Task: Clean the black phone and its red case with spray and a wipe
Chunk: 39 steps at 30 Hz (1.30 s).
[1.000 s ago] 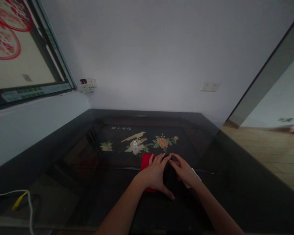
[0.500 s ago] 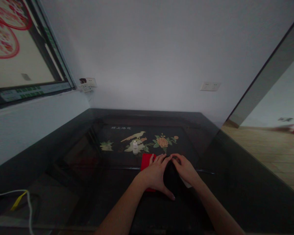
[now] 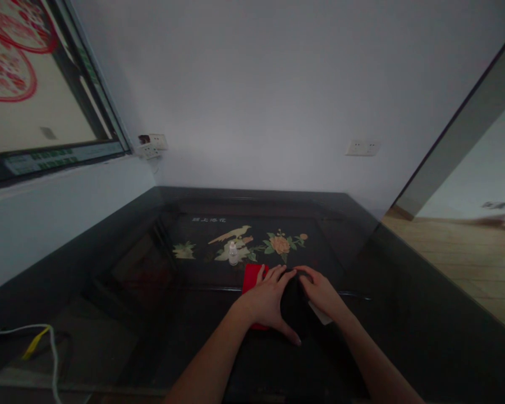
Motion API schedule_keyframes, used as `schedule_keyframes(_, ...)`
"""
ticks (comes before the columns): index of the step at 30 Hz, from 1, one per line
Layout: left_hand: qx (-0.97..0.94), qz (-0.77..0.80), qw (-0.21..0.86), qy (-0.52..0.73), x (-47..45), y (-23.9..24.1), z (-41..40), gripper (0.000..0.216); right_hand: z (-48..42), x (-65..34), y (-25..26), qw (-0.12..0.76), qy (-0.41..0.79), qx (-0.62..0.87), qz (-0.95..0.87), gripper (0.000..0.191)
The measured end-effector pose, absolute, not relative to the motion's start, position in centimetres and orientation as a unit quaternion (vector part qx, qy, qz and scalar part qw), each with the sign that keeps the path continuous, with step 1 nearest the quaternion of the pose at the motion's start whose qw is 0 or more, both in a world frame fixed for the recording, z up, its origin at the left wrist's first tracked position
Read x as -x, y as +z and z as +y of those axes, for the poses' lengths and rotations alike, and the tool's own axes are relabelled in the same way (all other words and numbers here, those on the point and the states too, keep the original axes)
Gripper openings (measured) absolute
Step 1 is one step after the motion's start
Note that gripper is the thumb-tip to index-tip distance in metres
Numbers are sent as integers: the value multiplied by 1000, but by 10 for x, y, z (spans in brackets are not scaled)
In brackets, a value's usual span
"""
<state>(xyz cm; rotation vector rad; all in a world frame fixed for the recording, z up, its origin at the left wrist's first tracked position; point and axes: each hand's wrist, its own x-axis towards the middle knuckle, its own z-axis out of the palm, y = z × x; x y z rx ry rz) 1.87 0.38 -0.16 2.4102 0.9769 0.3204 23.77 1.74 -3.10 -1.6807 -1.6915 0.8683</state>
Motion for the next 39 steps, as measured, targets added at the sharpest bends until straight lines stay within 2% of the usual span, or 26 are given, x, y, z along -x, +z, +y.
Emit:
schedule_keyframes(9,-887,365,262,112,-18,-2,4,148,16,-238,-28,300,394,616,-612,42)
schedule_keyframes(27,-877,368,285,120,-17,7,0,153,13,-236,-26,321,394,621,-598,39)
schedule_keyframes(31,-860,383,280,188,-19,18,-2,131,11,-236,-23,340,379,628,-589,36)
schedule_keyframes(36,-817,427,245,298,-19,28,2,52,9,-240,-18,388,371,612,-581,37)
schedule_keyframes(39,-789,465,253,310,-12,33,7,27,10,-244,-18,420,363,606,-570,38)
